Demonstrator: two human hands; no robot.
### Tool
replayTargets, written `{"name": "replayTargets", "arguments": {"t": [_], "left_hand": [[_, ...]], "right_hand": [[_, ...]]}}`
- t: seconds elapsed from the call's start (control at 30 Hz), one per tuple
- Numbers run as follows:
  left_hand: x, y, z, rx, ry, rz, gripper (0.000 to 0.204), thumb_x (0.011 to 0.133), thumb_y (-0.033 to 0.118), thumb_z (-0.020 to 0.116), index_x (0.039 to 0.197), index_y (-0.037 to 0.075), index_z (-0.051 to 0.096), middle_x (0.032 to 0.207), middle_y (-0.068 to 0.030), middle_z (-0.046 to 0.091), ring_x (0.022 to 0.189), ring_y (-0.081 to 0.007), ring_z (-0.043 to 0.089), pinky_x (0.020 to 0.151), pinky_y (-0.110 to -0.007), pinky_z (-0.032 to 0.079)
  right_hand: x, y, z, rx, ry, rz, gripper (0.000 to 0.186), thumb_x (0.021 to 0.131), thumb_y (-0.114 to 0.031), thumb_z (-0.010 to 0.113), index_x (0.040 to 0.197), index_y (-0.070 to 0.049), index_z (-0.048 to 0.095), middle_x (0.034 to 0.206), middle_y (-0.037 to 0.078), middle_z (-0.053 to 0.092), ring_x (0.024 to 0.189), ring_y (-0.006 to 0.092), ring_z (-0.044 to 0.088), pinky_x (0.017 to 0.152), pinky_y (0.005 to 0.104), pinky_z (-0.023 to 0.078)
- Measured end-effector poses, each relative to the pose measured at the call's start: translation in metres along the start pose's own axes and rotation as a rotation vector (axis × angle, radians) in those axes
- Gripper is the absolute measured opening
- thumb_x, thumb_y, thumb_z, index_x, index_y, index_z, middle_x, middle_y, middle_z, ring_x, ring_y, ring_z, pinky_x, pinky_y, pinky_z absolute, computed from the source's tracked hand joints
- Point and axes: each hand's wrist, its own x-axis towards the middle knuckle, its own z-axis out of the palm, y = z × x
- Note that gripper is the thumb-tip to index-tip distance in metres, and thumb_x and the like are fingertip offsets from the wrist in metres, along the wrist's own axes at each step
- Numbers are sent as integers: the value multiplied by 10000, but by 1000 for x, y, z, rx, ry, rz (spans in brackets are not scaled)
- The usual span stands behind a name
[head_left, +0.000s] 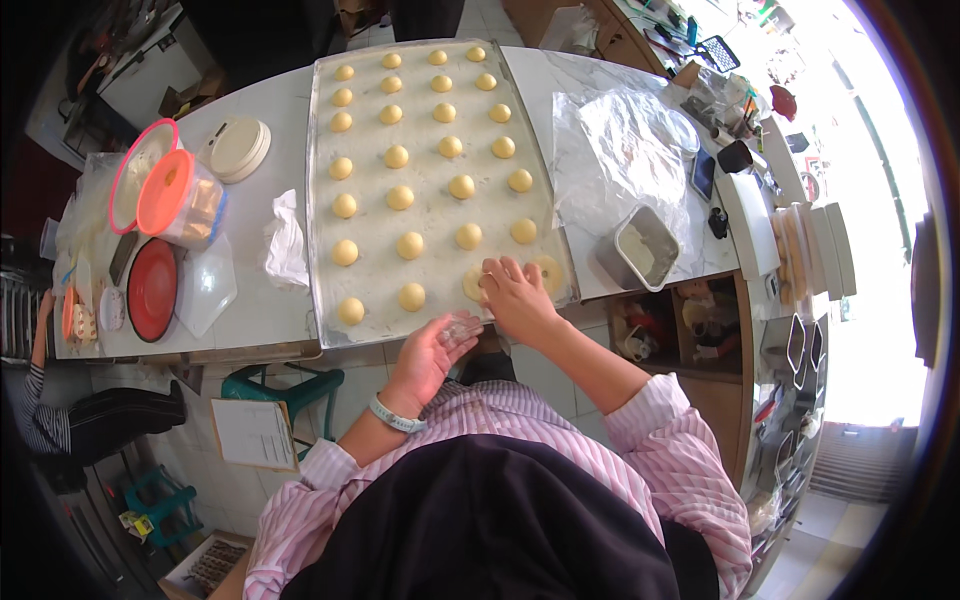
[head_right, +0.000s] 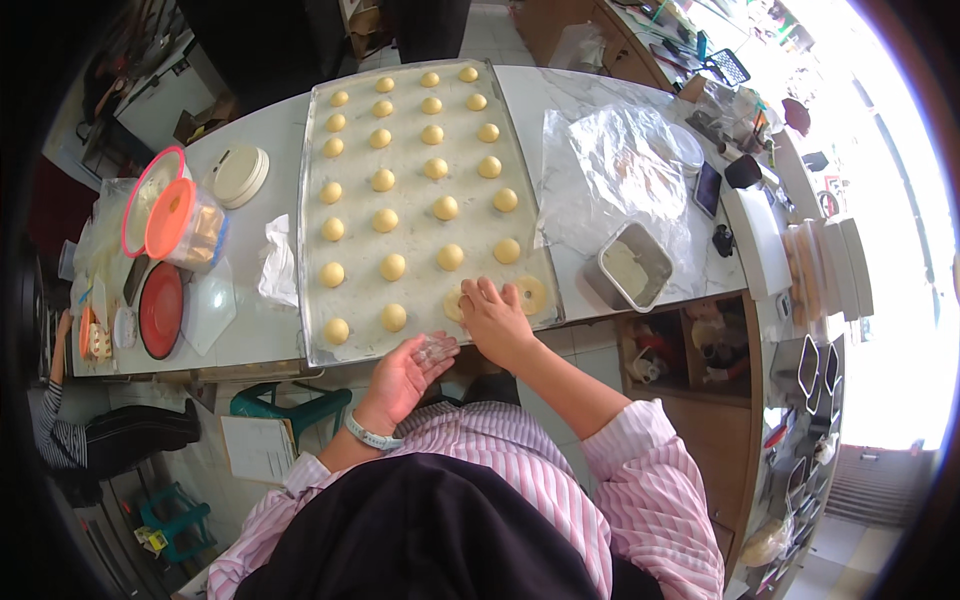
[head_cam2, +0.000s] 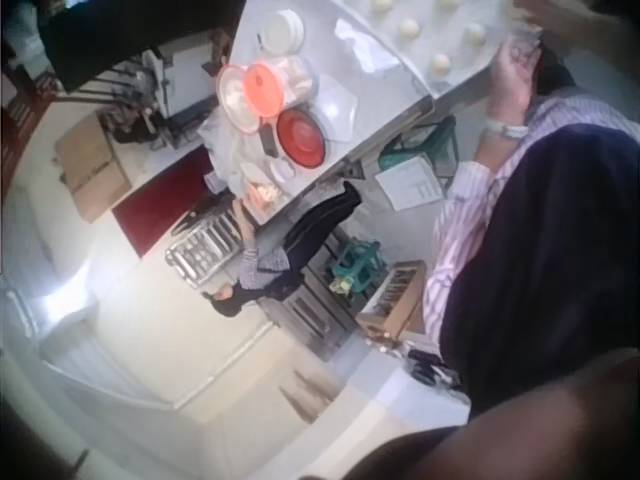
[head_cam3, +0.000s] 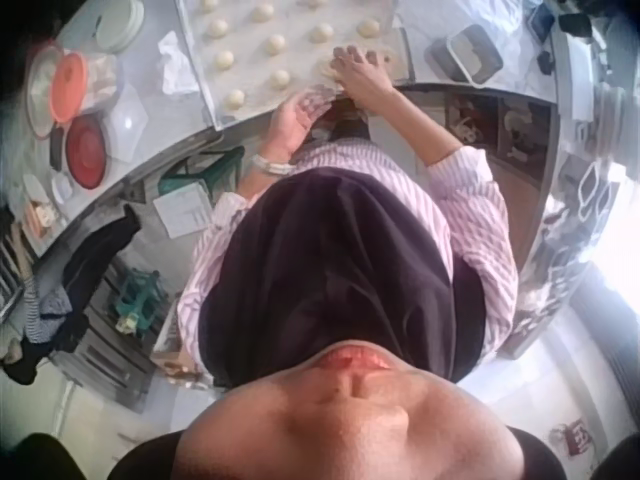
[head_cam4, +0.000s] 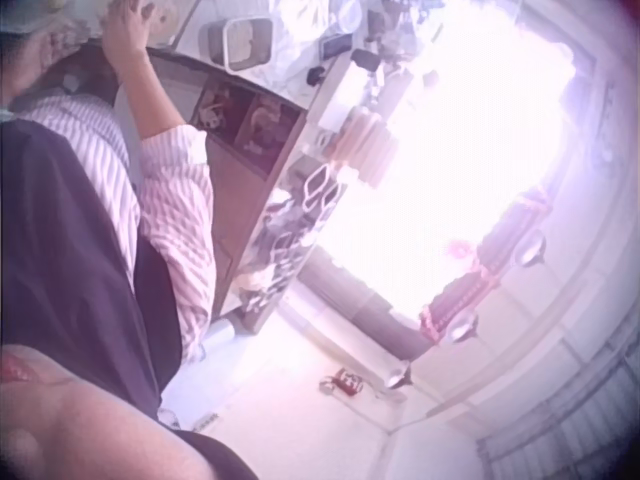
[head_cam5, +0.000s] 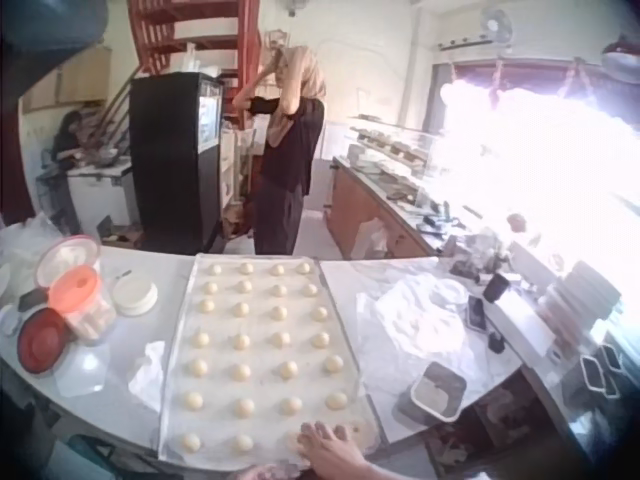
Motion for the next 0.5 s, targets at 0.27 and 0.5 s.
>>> {"name": "replayTargets", "arguments": {"t": [0.27,0.5], "left_hand": [[20,-10,26,-3,96,114,273,901,224,587,1067,8,569,1007,-53,612,904,-133,592,834,-286,483],[29,-8,32,155,67,377,271,894,230,609,1037,1,590,924,-11,614,835,-84,565,727,-230,452]], "right_hand": [[-7,-20,-33,412,29,128,353,802,-225,600,1070,-11,518,1182,142,411,1133,296,389,904,430,318],[-12,-48,-52,316,242,142,340,819,-188,589,1108,-27,512,1312,169,381,1215,328,358,954,442,302]]}}
